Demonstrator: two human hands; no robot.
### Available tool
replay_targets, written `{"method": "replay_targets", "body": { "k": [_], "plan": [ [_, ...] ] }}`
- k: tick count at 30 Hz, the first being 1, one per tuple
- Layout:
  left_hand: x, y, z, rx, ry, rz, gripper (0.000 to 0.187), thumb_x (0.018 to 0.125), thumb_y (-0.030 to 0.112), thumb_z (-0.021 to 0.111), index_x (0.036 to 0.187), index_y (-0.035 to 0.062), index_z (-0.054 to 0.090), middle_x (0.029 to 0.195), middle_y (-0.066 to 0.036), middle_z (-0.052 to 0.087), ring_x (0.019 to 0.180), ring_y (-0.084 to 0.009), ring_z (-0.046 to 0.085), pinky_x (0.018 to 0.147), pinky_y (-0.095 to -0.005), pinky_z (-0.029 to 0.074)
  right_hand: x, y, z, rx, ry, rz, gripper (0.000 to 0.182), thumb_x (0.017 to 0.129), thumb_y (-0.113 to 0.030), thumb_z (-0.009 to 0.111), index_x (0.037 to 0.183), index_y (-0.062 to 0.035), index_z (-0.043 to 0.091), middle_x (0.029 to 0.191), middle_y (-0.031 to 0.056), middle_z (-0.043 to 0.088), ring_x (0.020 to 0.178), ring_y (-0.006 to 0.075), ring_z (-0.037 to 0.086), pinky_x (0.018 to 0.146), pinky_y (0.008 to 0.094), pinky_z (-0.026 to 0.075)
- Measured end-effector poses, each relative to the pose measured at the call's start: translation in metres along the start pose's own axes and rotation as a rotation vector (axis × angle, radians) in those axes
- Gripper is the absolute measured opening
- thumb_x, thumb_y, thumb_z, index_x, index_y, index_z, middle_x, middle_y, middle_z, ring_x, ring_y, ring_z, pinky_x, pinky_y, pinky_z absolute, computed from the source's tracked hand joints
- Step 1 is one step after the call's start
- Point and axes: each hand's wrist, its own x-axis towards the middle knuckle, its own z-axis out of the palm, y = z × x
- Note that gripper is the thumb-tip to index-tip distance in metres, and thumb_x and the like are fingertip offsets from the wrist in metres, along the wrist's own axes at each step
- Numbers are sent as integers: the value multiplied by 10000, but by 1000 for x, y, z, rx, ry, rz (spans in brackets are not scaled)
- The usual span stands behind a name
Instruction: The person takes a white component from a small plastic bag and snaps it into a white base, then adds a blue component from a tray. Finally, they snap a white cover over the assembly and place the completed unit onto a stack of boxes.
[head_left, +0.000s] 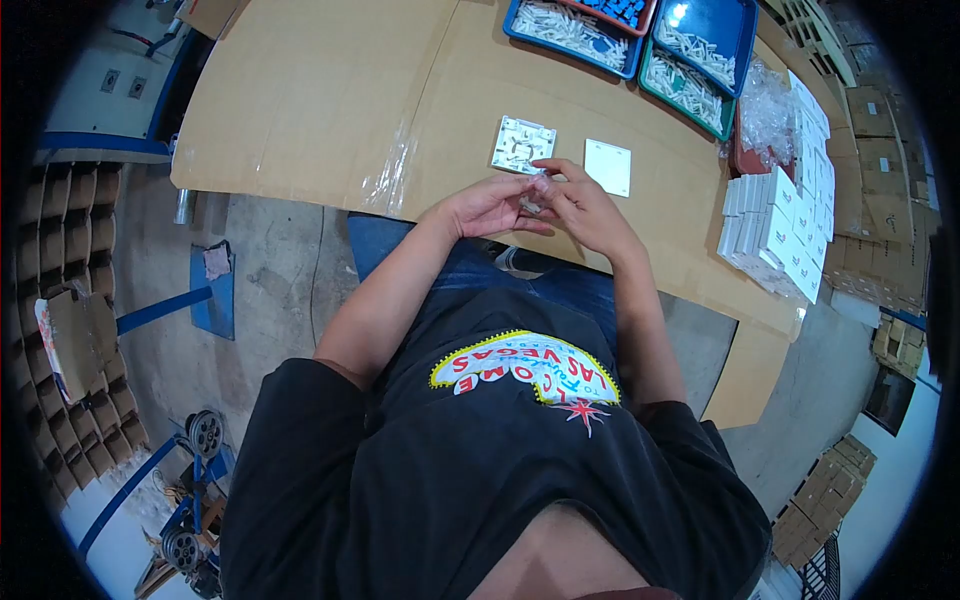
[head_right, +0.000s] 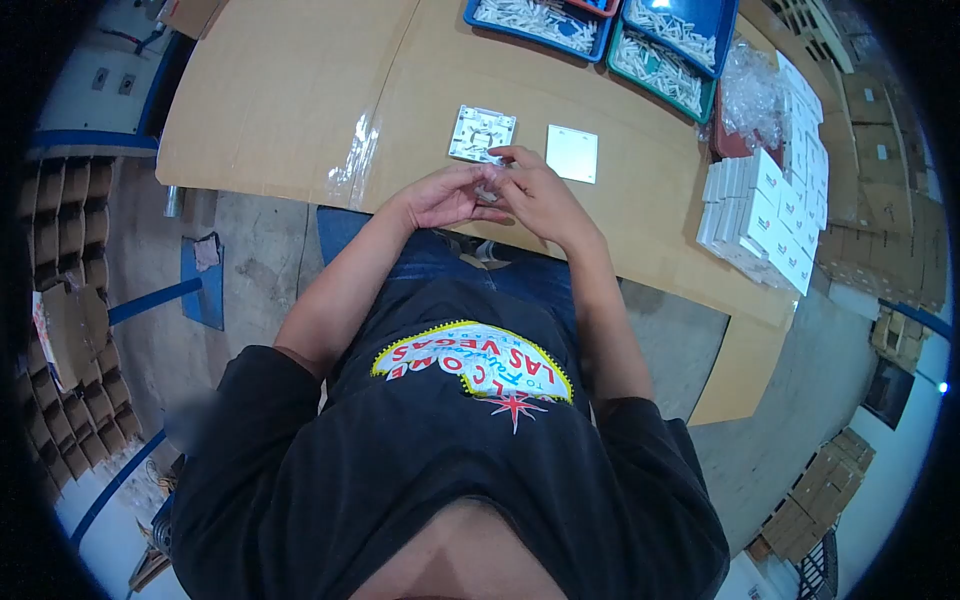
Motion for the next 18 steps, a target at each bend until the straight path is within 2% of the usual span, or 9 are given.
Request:
{"method": "replay_targets", "body": {
  "k": [5, 7, 9, 11, 12, 13, 15, 16, 18],
  "plan": [
    [-4, -1, -1, -9, -13, 16, 404, 1068, 278, 533, 1395, 40, 515, 1338, -132, 624, 1197, -268, 645, 1097, -511, 497, 1, 12, 6, 74, -5, 5, 367, 1059, -228, 509, 1077, 79, 712, 1355, 170, 569, 1131, 306, 614, 993, 368, 494],
    [-1, -1, 1, -29, -45, 5, 407, 1069, 275, 530, 1401, 39, 509, 1345, -136, 619, 1205, -266, 639, 1096, -508, 498, -1, 7, 4, 175, -21, 49, 358, 1091, -201, 477, 1086, 88, 688, 1392, 102, 516, 1132, 193, 615, 921, 319, 562],
    [-1, -2, 3, 11, 29, 19, 353, 1068, 272, 542, 1332, 39, 556, 1268, -128, 660, 1143, -271, 676, 1038, -482, 545, 0, 17, 4, 29, 3, -20, 346, 1093, -196, 474, 1110, 83, 677, 1392, 103, 511, 1104, 188, 629, 907, 316, 567],
    [-1, -2, 2, 41, 3, 2, 377, 1069, 285, 538, 1355, 39, 548, 1280, -135, 657, 1166, -284, 665, 1043, -490, 535, -3, 5, 4, 306, -44, 154, 338, 1094, -200, 473, 1148, 70, 670, 1382, 101, 509, 1079, 186, 640, 916, 314, 564],
    [-2, -1, 5, 0, 8, -5, 392, 1069, 295, 538, 1365, 38, 543, 1282, -140, 655, 1179, -291, 655, 1049, -490, 527, -2, 4, 2, 333, -12, 122, 333, 1091, -218, 489, 1163, 48, 676, 1273, 90, 595, 1048, 161, 643, 879, 298, 557],
    [-3, 1, 7, -42, 16, -12, 408, 1068, 304, 539, 1375, 36, 538, 1285, -145, 654, 1193, -299, 646, 1055, -489, 519, -1, 11, -5, 330, 14, 115, 333, 1091, -218, 489, 1163, 48, 676, 1273, 90, 595, 1048, 161, 643, 879, 298, 557],
    [-1, 1, 1, -25, -5, -34, 452, 1072, 315, 527, 1415, 21, 511, 1316, -159, 632, 1224, -303, 623, 1063, -473, 507, 5, 30, -26, 222, 81, -18, 317, 1082, -244, 521, 1161, 9, 695, 1111, 64, 680, 985, 130, 650, 832, 276, 539],
    [-1, 2, -2, -33, -27, -45, 472, 1075, 317, 519, 1438, 16, 491, 1339, -164, 616, 1227, -299, 618, 1062, -463, 506, 7, 32, -40, 184, 128, 92, 277, 1058, -243, 566, 1154, -25, 708, 967, 33, 718, 922, 101, 647, 781, 255, 519],
    [-1, 2, -8, -34, -42, -68, 527, 1081, 335, 499, 1487, 4, 442, 1388, -168, 580, 1229, -286, 607, 1074, -449, 490, 22, 70, -77, 122, 286, 129, 229, 1035, -204, 584, 1121, -37, 714, 953, 25, 725, 862, 96, 653, 750, 256, 524]
  ]
}}
